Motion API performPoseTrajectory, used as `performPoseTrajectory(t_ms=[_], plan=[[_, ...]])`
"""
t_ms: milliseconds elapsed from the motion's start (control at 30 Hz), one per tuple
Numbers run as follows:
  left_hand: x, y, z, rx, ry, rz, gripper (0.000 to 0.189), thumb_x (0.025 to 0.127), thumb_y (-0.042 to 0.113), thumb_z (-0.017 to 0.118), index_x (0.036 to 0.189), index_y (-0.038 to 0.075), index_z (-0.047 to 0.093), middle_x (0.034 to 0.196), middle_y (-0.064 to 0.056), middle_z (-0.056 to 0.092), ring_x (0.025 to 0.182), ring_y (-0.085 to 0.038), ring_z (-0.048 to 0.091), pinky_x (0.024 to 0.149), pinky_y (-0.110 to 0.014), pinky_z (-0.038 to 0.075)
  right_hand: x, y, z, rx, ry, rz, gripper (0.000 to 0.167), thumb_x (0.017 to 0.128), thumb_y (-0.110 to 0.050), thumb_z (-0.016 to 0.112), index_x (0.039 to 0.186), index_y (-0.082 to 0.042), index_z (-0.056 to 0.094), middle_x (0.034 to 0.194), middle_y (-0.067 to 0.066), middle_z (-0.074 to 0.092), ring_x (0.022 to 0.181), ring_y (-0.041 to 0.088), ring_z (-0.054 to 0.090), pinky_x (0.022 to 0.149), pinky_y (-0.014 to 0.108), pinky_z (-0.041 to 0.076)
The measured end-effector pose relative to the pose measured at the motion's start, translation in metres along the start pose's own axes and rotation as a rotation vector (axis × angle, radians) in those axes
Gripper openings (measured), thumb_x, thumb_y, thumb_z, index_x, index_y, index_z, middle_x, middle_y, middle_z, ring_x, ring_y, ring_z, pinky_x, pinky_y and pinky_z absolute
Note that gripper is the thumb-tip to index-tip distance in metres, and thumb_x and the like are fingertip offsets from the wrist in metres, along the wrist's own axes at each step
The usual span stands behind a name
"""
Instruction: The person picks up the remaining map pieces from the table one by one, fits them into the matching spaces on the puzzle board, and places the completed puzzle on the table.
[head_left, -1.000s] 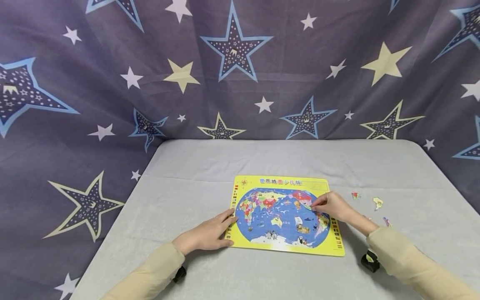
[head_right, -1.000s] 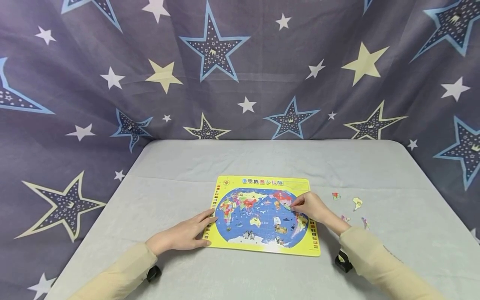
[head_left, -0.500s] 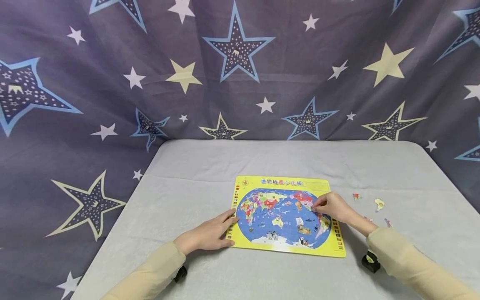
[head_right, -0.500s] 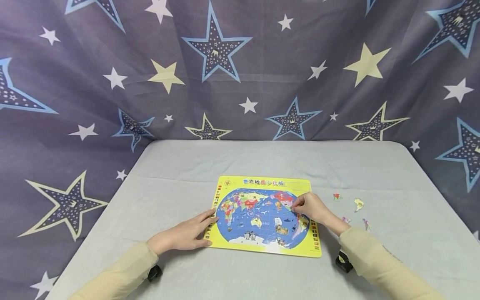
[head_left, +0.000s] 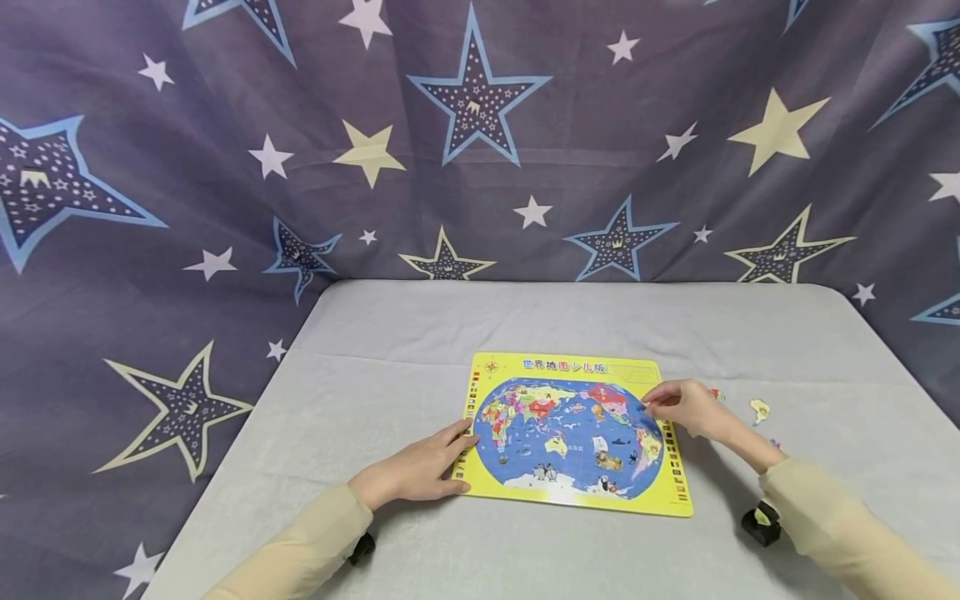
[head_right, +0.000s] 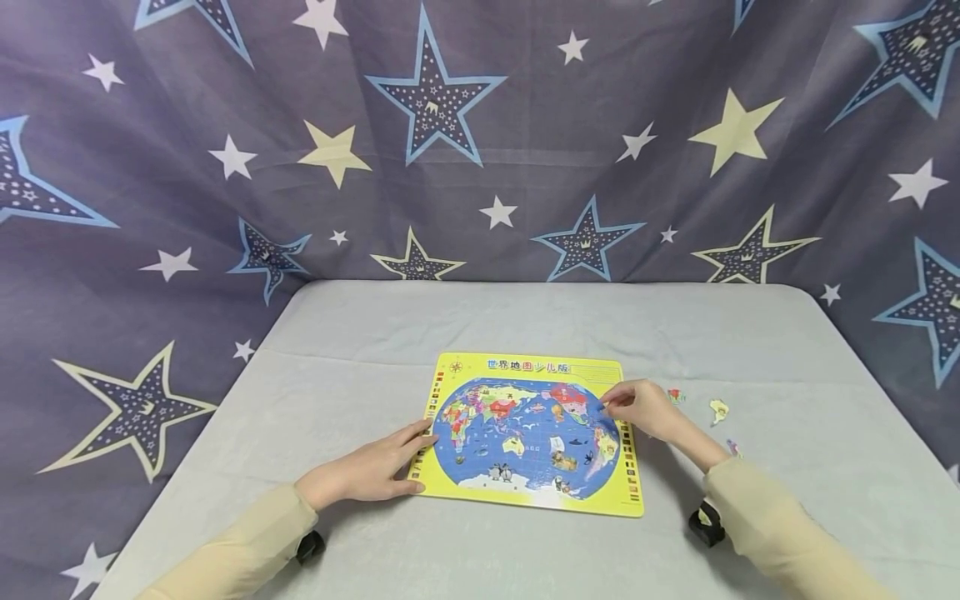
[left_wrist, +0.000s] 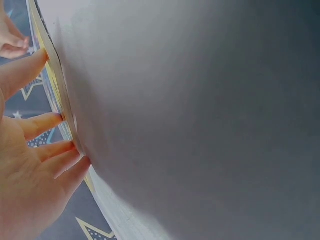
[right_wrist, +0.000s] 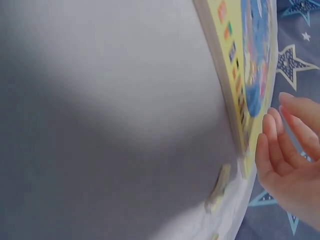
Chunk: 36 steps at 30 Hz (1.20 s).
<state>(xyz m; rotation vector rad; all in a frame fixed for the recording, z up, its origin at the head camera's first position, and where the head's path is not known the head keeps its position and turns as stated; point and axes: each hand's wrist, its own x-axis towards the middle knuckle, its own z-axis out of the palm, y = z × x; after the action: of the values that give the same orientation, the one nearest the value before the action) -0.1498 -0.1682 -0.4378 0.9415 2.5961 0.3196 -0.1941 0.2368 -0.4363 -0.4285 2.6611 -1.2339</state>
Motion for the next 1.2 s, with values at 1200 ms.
performPoseTrajectory(t_ms=[1200], plan=[[0.001,-0.001,0.001,-0.005,0.01,0.002,0.067,0.085,0.041,0.055,0.137,0.006,0.032,0.146,-0.013,0.015,0.131,-0.026,0.021,0.102,-0.039,0.029,-0.019,0.039,-0.058,-0.112,0.104,0.011,0.03,0.077,-0.003,0.064,0.102,0.013,0.058,0.094,0.026,0.061,0.074,0.005,0.058,0.062,0.018,0.049]])
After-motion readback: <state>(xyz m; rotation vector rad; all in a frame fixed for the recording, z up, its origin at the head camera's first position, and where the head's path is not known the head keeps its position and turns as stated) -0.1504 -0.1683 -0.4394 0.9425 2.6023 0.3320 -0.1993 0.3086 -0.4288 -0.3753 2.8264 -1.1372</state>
